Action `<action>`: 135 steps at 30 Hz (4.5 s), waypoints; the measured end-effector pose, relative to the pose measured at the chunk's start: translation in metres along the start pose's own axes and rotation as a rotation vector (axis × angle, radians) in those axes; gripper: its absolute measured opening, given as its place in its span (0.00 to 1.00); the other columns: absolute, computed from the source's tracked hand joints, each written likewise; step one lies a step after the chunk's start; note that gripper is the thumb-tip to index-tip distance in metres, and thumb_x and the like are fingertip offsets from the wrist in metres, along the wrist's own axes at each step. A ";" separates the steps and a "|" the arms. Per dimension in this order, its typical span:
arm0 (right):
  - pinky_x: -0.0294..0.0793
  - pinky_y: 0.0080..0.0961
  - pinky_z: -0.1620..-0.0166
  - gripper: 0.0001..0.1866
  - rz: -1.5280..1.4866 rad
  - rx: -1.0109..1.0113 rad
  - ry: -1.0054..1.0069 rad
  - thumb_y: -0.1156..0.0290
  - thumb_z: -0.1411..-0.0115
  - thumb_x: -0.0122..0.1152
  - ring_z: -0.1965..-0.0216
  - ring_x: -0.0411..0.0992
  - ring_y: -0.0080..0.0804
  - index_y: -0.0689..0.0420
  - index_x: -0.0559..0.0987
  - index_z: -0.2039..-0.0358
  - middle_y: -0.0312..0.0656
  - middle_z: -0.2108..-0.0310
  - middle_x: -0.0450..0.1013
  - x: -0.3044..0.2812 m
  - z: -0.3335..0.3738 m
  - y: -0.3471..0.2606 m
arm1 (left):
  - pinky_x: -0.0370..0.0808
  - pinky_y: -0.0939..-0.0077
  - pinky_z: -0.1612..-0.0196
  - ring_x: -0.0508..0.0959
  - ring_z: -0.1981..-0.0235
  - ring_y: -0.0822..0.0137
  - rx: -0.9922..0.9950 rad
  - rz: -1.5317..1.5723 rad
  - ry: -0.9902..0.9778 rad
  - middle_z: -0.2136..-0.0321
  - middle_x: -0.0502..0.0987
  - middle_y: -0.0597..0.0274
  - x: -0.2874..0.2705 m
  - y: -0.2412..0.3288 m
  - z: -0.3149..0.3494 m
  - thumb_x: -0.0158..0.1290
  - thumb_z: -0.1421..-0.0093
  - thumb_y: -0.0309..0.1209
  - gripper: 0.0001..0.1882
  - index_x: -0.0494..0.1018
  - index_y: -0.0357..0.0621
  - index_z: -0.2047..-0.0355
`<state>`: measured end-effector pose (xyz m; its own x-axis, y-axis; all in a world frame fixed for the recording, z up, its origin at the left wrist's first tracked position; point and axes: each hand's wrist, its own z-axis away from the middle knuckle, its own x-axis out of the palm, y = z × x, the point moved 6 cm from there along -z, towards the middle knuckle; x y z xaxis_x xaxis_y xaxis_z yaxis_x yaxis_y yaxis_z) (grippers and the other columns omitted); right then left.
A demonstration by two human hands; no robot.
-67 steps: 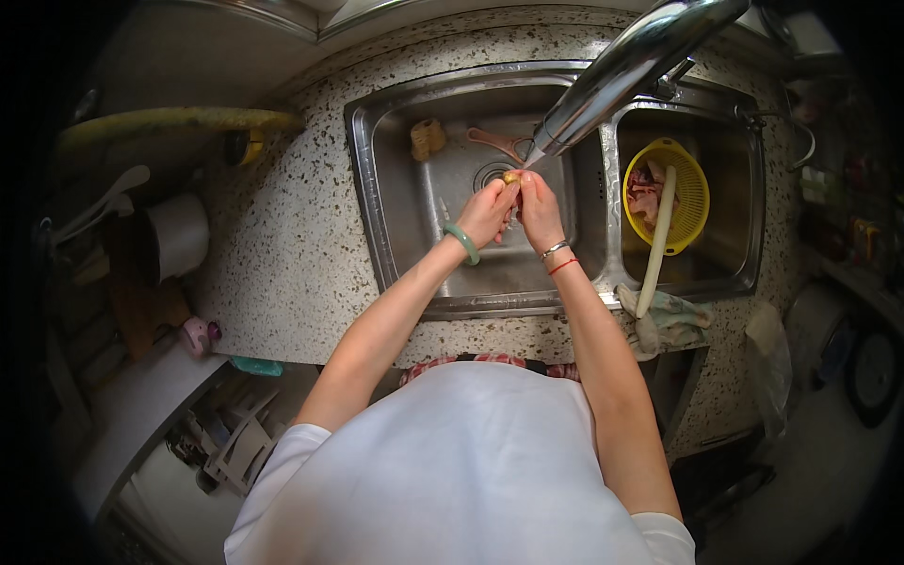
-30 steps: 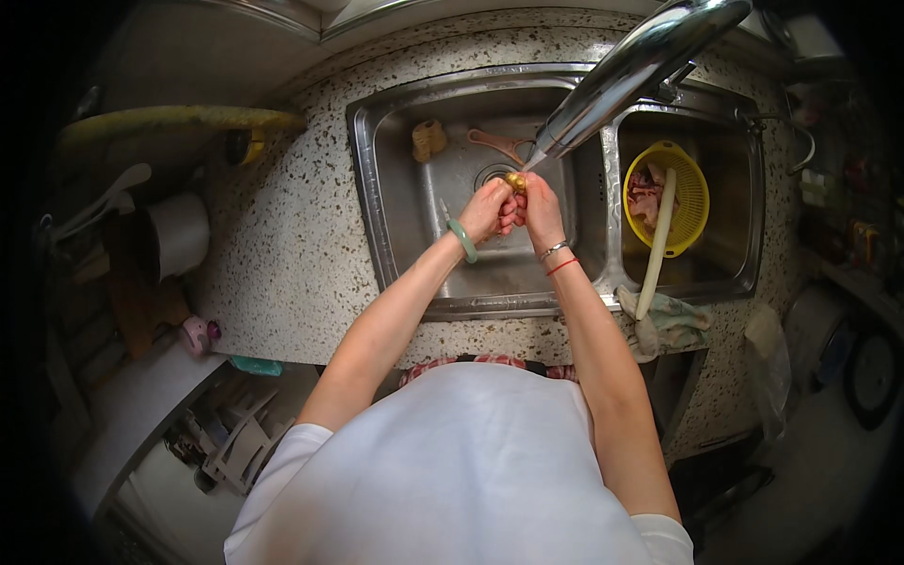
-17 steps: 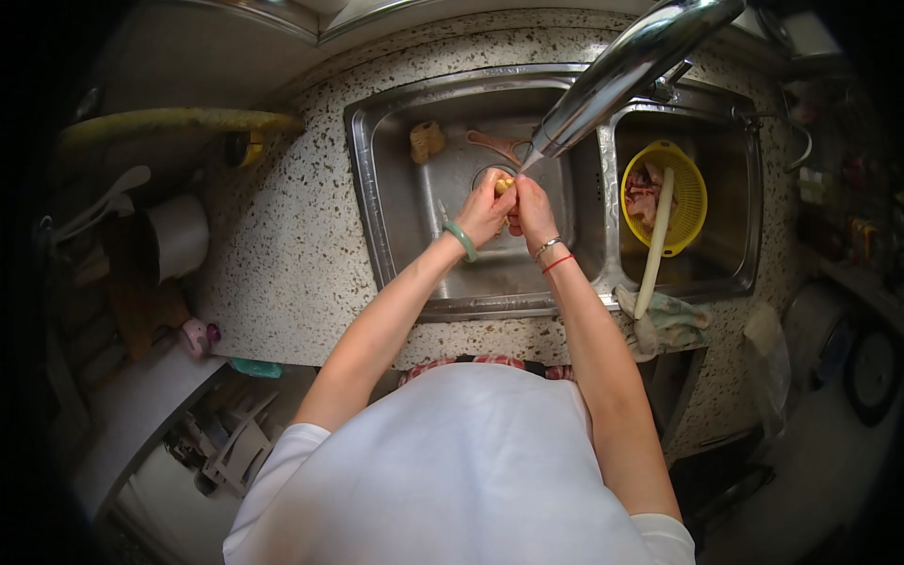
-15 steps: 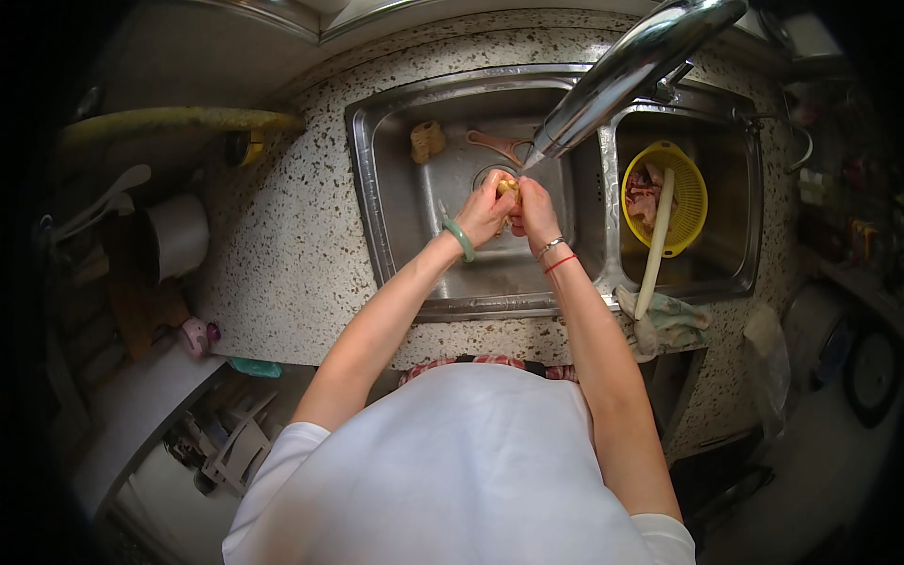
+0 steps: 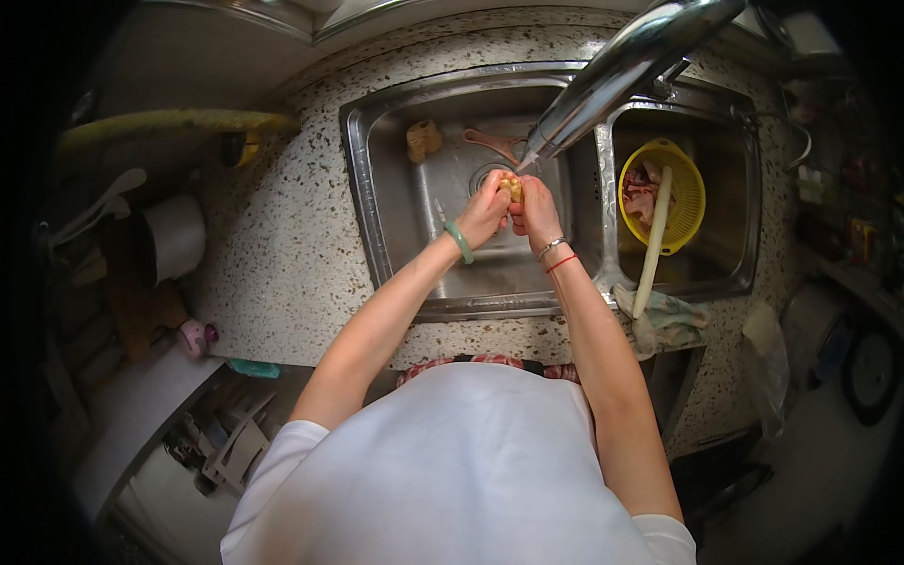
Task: The person stands at a kitchen sink and washes a piece of ginger root under running water. They rub the ginger with their hands to clean the surface, rotating it to cover different areas. The ginger is held directly in the hands without any tools.
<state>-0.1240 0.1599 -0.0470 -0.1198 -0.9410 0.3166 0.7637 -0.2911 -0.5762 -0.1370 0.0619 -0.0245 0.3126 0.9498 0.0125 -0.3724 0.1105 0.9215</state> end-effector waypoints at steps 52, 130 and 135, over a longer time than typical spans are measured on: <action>0.48 0.14 0.84 0.13 -0.654 0.124 -0.234 0.62 0.34 0.36 0.88 0.46 0.15 0.53 0.66 0.71 0.25 0.87 0.50 0.023 0.000 -0.007 | 0.70 0.73 0.69 0.72 0.79 0.64 -0.078 0.218 0.316 0.74 0.75 0.61 -0.019 -0.015 -0.033 0.44 0.37 0.41 0.15 0.75 0.44 0.68; 0.71 0.22 0.61 0.16 0.811 -0.911 0.298 0.74 0.46 0.57 0.63 0.72 0.33 0.58 0.73 0.56 0.43 0.57 0.72 0.002 0.032 -0.049 | 0.73 0.83 0.64 0.72 0.63 0.78 -0.052 0.532 0.172 0.60 0.70 0.69 0.014 0.000 -0.019 0.47 0.37 0.32 0.20 0.60 0.45 0.46; 0.68 0.15 0.59 0.15 0.132 -0.403 0.014 0.73 0.43 0.57 0.60 0.69 0.17 0.63 0.75 0.55 0.34 0.60 0.73 0.001 0.023 -0.048 | 0.74 0.79 0.67 0.74 0.69 0.76 0.176 0.290 0.196 0.65 0.76 0.63 -0.007 0.009 -0.017 0.52 0.45 0.22 0.18 0.68 0.43 0.53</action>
<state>-0.1462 0.1769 -0.0024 -0.0480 -0.9761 0.2120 0.4645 -0.2097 -0.8604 -0.1575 0.0612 -0.0231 0.0368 0.9740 0.2236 -0.2598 -0.2067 0.9433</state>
